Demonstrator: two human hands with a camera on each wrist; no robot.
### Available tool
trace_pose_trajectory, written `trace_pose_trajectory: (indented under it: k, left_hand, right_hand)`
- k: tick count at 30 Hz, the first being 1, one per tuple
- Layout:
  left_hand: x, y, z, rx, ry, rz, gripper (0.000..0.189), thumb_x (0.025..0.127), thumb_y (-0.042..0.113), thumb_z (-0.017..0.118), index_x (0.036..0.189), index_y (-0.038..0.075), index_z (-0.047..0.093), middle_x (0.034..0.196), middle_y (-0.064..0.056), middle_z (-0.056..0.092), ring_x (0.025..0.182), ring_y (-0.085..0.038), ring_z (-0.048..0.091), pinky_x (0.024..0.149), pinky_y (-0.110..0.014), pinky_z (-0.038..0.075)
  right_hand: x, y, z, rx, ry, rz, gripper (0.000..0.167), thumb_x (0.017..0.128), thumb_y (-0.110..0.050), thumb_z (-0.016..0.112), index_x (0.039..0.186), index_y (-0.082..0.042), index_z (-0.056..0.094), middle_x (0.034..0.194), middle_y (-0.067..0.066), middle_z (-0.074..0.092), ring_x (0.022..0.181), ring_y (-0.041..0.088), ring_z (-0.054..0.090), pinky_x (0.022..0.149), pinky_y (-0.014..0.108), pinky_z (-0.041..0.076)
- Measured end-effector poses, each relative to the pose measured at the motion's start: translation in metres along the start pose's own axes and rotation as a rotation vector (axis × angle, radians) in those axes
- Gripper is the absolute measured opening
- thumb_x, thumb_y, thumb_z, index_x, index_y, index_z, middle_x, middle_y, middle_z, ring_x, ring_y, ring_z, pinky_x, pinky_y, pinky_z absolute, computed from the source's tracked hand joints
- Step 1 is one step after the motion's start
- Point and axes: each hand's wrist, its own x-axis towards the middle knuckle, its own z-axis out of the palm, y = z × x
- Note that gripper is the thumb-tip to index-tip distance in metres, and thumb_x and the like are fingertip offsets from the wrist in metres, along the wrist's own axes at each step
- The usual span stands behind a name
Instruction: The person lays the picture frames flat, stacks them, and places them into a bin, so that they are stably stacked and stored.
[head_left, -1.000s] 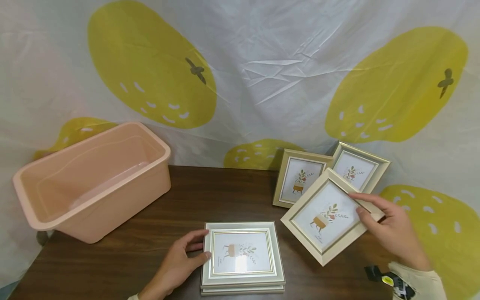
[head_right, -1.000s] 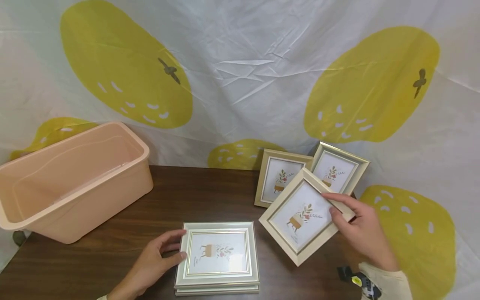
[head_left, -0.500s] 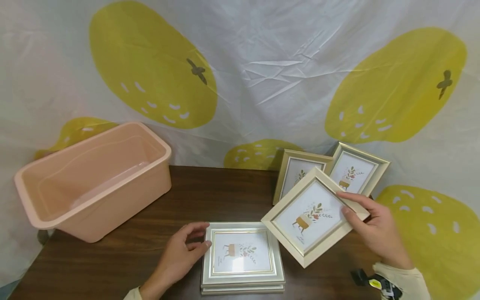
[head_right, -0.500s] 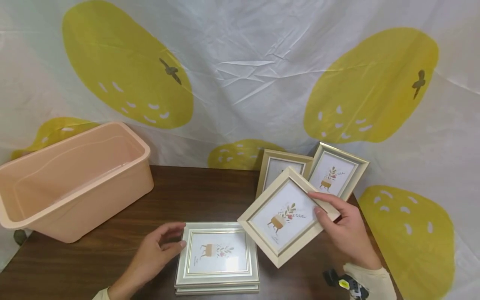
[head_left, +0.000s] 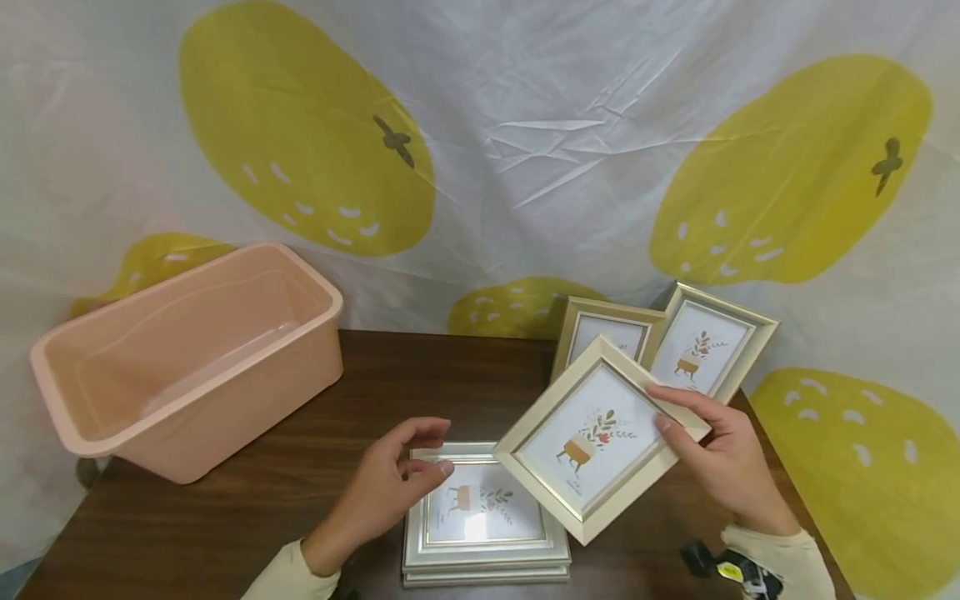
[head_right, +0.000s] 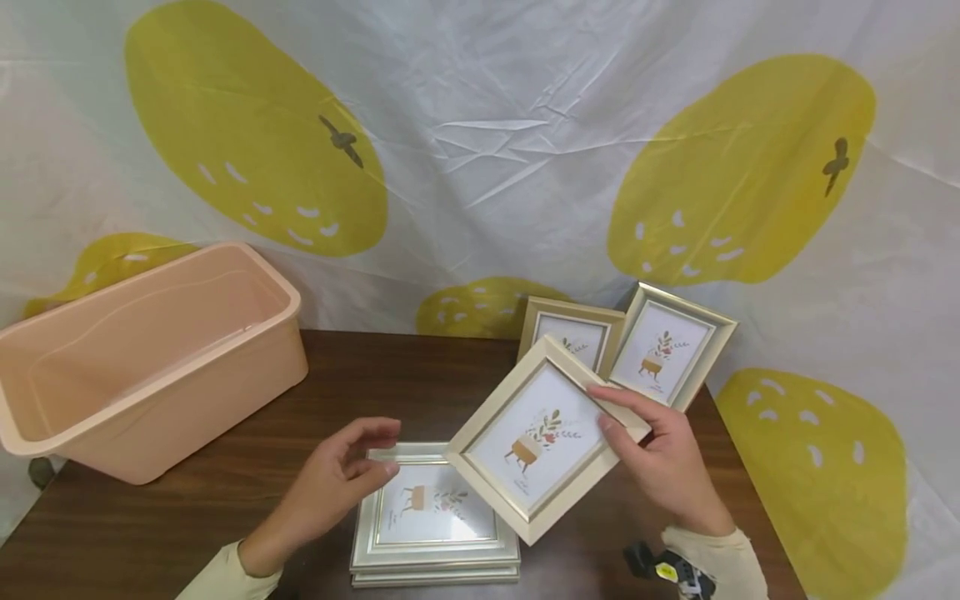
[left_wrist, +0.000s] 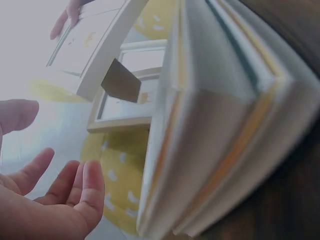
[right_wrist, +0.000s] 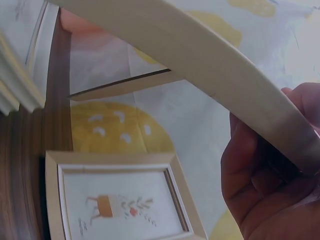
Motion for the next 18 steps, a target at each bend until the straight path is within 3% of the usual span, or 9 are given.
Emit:
trace_pose_trajectory:
  k: [4, 10, 18]
  left_hand:
    - [0.006, 0.005, 0.008, -0.043, -0.057, 0.064, 0.048, 0.095, 0.014, 0.078, 0.14, 0.009, 0.063, 0.14, -0.014, 0.065, 0.127, -0.039, 0.062, 0.096, -0.03, 0.061]
    - [0.011, 0.014, 0.015, -0.076, -0.104, 0.106, 0.051, 0.094, 0.012, 0.079, 0.142, 0.008, 0.061, 0.142, -0.014, 0.064, 0.124, -0.027, 0.063, 0.095, -0.031, 0.061]
    - [0.018, 0.019, 0.015, -0.038, -0.223, 0.123, 0.057, 0.098, 0.02, 0.076, 0.15, 0.012, 0.055, 0.148, -0.015, 0.059, 0.133, -0.038, 0.06, 0.1, -0.036, 0.059]
  right_hand:
    - [0.001, -0.004, 0.008, 0.006, -0.023, -0.021, 0.044, 0.094, 0.022, 0.059, 0.134, 0.008, 0.067, 0.123, -0.006, 0.078, 0.084, 0.008, 0.079, 0.063, 0.025, 0.062]
    - [0.002, -0.007, 0.018, 0.025, -0.071, -0.045, 0.044, 0.094, 0.023, 0.057, 0.134, 0.008, 0.066, 0.128, -0.006, 0.075, 0.086, 0.009, 0.078, 0.063, 0.026, 0.063]
    - [0.0, -0.01, 0.031, 0.054, -0.113, -0.026, 0.044, 0.096, 0.021, 0.056, 0.134, 0.003, 0.068, 0.126, -0.007, 0.074, 0.086, 0.01, 0.078, 0.062, 0.028, 0.063]
